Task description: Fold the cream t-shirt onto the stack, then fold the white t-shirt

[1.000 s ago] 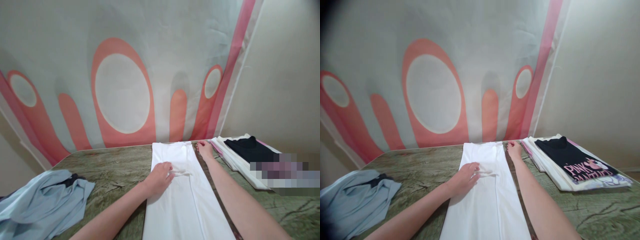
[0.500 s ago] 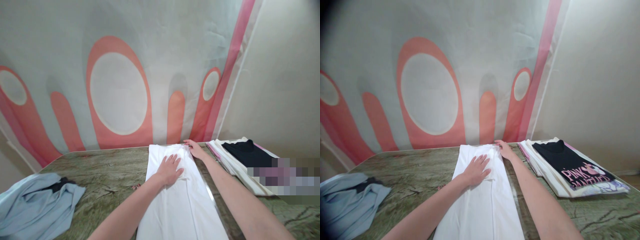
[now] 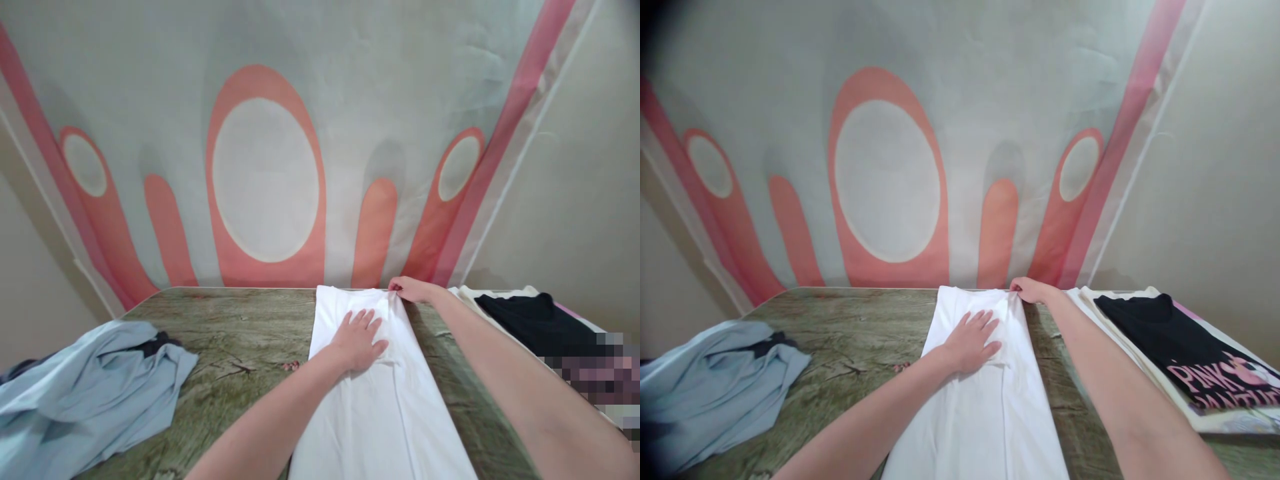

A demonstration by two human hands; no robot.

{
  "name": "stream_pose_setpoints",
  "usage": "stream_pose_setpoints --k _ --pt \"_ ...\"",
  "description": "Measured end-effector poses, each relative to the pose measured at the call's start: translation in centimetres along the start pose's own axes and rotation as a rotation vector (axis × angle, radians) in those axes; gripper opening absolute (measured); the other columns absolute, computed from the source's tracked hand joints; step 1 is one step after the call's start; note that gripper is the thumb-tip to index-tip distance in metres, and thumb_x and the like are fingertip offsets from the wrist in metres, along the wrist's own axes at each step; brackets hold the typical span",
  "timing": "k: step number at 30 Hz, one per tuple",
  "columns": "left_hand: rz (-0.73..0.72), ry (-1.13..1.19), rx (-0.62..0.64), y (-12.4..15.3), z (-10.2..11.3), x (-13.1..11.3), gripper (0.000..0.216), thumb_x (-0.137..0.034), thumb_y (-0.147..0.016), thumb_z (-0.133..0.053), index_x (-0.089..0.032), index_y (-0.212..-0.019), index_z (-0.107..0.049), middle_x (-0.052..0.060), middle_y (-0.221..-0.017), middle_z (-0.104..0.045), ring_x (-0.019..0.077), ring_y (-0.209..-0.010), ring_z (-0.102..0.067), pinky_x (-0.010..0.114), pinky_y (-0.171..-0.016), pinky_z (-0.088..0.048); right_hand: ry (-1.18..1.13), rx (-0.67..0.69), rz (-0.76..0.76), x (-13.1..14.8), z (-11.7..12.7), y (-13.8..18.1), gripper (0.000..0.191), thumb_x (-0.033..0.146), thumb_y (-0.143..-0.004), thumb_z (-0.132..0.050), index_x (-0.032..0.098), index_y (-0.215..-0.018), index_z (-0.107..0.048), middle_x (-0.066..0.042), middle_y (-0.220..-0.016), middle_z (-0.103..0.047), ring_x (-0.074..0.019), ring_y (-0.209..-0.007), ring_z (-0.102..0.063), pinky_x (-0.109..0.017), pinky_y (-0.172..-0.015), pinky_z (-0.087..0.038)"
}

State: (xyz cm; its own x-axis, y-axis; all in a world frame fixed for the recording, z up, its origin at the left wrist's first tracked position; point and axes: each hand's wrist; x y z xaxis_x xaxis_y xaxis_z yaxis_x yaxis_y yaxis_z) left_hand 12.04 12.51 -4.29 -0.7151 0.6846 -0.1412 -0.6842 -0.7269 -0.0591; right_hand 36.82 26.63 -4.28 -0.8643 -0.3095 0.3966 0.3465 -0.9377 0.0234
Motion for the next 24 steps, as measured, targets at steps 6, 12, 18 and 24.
stream_pose_setpoints --k 6,12,18,24 --pt "-0.009 0.011 0.0 0.0 0.1 -0.1 0.06 -0.053 -0.092 -0.015 -0.019 -0.141 -0.025 0.006 -0.15 -0.016 0.0253 -0.137 -0.011 0.047 -0.109 -0.008 0.245 -0.126 -0.158 1.7 -1.4 -0.4 0.016 0.017 -0.071 -0.052 0.015 -0.079 -0.065 -0.013 -0.087 -0.067 -0.0265 -0.092 -0.059 -0.038 -0.083 -0.039" --pt "-0.012 0.0 -0.007 0.1 0.0 -0.1 0.06 -0.052 -0.092 -0.016 -0.019 -0.14 -0.027 0.007 -0.149 -0.018 0.0256 -0.136 -0.012 0.047 -0.109 -0.009 0.331 -0.311 -0.285 2.4 -2.9 0.5 0.025 0.021 -0.077 -0.048 0.01 -0.095 -0.062 -0.021 -0.104 -0.061 -0.0328 -0.11 -0.049 -0.047 -0.091 -0.033" --pt "-0.018 -0.011 -0.032 0.0 -0.2 0.1 0.059 -0.052 -0.092 -0.016 -0.02 -0.14 -0.027 0.006 -0.149 -0.018 0.025 -0.136 -0.013 0.047 -0.108 -0.01 0.255 -0.415 -0.314 0.5 -0.3 2.2 0.03 0.021 -0.082 -0.043 0.01 -0.106 -0.058 -0.015 -0.102 -0.063 -0.0218 -0.098 -0.058 -0.033 -0.085 -0.043" --pt "-0.01 0.012 -0.021 -0.1 -0.2 0.0 0.061 -0.054 -0.091 -0.015 -0.019 -0.14 -0.027 0.007 -0.149 -0.019 0.0256 -0.136 -0.012 0.047 -0.108 -0.01 0.214 -0.472 -0.114 3.5 -2.3 5.5 0.041 0.016 -0.087 -0.031 0.013 -0.126 -0.046 -0.01 -0.127 -0.052 -0.0162 -0.116 -0.048 -0.029 -0.1 -0.035"
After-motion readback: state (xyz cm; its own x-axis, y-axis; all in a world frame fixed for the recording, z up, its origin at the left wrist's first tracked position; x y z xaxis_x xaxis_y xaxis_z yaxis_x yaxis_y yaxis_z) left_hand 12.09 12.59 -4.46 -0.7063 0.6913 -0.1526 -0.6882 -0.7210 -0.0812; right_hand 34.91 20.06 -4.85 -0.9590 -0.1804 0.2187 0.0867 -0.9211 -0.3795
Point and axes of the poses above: each hand's wrist, its own y-axis away from the middle knuckle, its own z-axis out of the back of the hand, x = y × z
